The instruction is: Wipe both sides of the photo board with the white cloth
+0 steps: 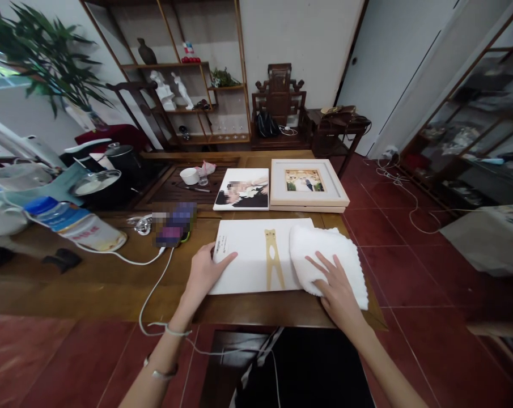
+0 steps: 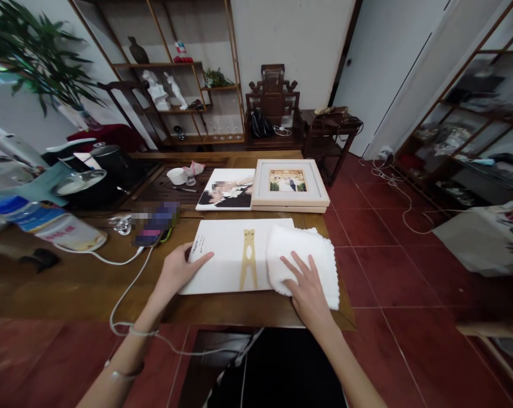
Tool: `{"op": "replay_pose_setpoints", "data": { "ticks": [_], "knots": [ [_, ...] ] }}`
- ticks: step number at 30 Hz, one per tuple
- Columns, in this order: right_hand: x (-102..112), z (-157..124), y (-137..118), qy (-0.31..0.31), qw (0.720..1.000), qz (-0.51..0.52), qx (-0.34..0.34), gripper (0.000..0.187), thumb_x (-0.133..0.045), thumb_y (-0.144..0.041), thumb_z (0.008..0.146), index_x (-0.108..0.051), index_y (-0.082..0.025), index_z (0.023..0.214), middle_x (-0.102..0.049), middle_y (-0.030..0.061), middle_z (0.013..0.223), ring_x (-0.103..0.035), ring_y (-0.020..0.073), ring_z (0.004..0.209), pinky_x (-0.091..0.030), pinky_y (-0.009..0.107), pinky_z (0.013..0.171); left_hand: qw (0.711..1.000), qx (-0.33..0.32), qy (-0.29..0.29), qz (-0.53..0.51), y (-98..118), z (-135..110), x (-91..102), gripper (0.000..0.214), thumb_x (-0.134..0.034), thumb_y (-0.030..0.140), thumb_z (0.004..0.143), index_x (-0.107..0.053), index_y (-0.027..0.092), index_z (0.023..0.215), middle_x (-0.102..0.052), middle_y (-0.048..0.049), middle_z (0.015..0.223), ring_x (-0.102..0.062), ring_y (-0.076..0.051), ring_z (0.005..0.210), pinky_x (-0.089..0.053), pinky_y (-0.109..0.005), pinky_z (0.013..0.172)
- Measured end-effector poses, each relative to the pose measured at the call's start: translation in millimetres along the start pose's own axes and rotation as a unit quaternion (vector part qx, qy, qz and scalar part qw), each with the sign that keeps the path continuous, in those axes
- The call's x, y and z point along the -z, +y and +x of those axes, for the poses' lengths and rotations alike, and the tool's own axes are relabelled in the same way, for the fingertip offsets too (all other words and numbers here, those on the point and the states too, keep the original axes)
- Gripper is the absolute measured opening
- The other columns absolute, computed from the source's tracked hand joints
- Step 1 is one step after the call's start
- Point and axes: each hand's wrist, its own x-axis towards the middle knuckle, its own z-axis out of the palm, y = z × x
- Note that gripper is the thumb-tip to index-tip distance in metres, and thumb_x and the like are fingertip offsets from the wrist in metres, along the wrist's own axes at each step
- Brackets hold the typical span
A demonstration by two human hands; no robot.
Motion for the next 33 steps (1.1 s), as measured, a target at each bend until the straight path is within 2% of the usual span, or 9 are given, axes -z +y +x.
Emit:
{"op": "replay_pose_setpoints", "data": {
  "ticks": [3, 6, 10, 13, 16, 20, 28, 30, 33],
  "knots": [
    [-0.6, -1.0, -0.8, -0.003, 1.000, -0.003, 0.002, 0.040, -0.037, 0.011, 0.064, -0.062, -0.018, 0.079, -0.056, 0.0138, 0.133, -0.034, 0.0272, 0.137, -0.027, 0.068, 0.106, 0.997, -0.061, 0.036, 0.040, -1.0, -4.0, -9.9, 0.036, -0.068, 0.047, 0.071, -0.069, 0.017, 0.091, -0.069, -0.0118, 0.086, -0.063, -0.030, 0.084, -0.047, -0.042, 0.082],
    [-0.1, -1.1, -1.3, -0.018, 1.000, -0.011, 0.005, 0.041, -0.036, 0.011, 0.065, -0.062, -0.017, 0.081, -0.057, 0.0144, 0.132, -0.035, 0.0276, 0.136, -0.027, 0.069, 0.106, 0.992, -0.109, 0.041, 0.055, -1.6, -8.3, -21.6, 0.025, -0.062, 0.039, 0.079, -0.070, 0.019, 0.090, -0.068, -0.0117, 0.089, -0.061, -0.031, 0.093, -0.045, -0.044, 0.089],
    [0.3, -0.6, -1.9, -0.017, 1.000, -0.021, 0.009, 0.040, -0.035, 0.011, 0.066, -0.061, -0.016, 0.080, -0.058, 0.0158, 0.131, -0.036, 0.0287, 0.136, -0.028, 0.069, 0.105, 0.984, -0.176, -0.001, 0.006, -7.8, -4.3, -30.8, 0.036, -0.059, 0.038, 0.082, -0.065, 0.018, 0.112, -0.055, -0.0156, 0.131, -0.045, -0.032, 0.127, -0.033, -0.048, 0.107],
    [2.1, -2.3, -3.3, -0.011, 1.000, -0.012, 0.008, 0.040, -0.036, 0.010, 0.064, -0.061, -0.017, 0.080, -0.058, 0.0152, 0.131, -0.037, 0.0281, 0.135, -0.030, 0.067, 0.105, 0.974, -0.213, -0.073, -0.019, -15.7, 2.4, -30.1, 0.043, -0.056, 0.040, 0.085, -0.058, 0.021, 0.124, -0.040, -0.0110, 0.148, -0.025, -0.029, 0.142, -0.021, -0.048, 0.114],
    [8.2, -5.1, -4.5, -0.021, 1.000, 0.015, 0.000, 0.040, -0.037, 0.008, 0.060, -0.061, -0.018, 0.079, -0.059, 0.0133, 0.130, -0.041, 0.0278, 0.133, -0.031, 0.065, 0.106, 0.969, -0.219, -0.107, -0.027, -19.8, 4.6, -26.9, 0.045, -0.052, 0.040, 0.088, -0.052, 0.023, 0.130, -0.038, -0.0090, 0.150, -0.016, -0.025, 0.145, -0.016, -0.049, 0.115],
    [16.9, 2.7, 2.4, -0.063, 0.997, 0.030, -0.014, 0.044, -0.038, 0.005, 0.057, -0.061, -0.020, 0.085, -0.061, 0.0110, 0.128, -0.047, 0.0264, 0.128, -0.036, 0.059, 0.106, 0.968, -0.211, -0.123, -0.054, -18.4, 2.9, -24.9, 0.046, -0.052, 0.039, 0.088, -0.052, 0.024, 0.131, -0.038, -0.0089, 0.150, -0.021, -0.024, 0.144, -0.015, -0.046, 0.116],
    [-9.5, 72.6, 46.6, -0.144, 0.990, -0.003, 0.002, 0.048, -0.040, 0.007, 0.059, -0.063, -0.016, 0.094, -0.050, 0.0147, 0.139, -0.034, 0.0313, 0.137, -0.029, 0.064, 0.107, 0.966, -0.215, -0.130, -0.067, -16.7, 2.8, -23.8, 0.046, -0.051, 0.034, 0.090, -0.049, 0.023, 0.134, -0.040, -0.0086, 0.149, -0.025, -0.022, 0.143, -0.014, -0.045, 0.117],
    [-13.3, 77.7, 45.7, -0.146, 0.989, -0.004, 0.004, 0.048, -0.040, 0.008, 0.059, -0.064, -0.016, 0.094, -0.051, 0.0148, 0.138, -0.033, 0.0320, 0.137, -0.028, 0.065, 0.107, 0.967, -0.206, -0.117, -0.089, -16.6, 2.7, -25.0, 0.044, -0.049, 0.033, 0.090, -0.050, 0.022, 0.133, -0.042, -0.0086, 0.148, -0.027, -0.022, 0.142, -0.015, -0.043, 0.117],
    [-7.3, 62.1, 23.8, -0.159, 0.987, -0.004, 0.020, 0.045, -0.040, 0.009, 0.060, -0.064, -0.016, 0.088, -0.052, 0.0146, 0.138, -0.033, 0.0335, 0.136, -0.027, 0.067, 0.106, 0.970, -0.188, -0.099, -0.115, -17.3, 2.9, -27.9, 0.044, -0.048, 0.032, 0.091, -0.051, 0.020, 0.133, -0.043, -0.0092, 0.147, -0.030, -0.022, 0.141, -0.016, -0.042, 0.117]
  ]
}}
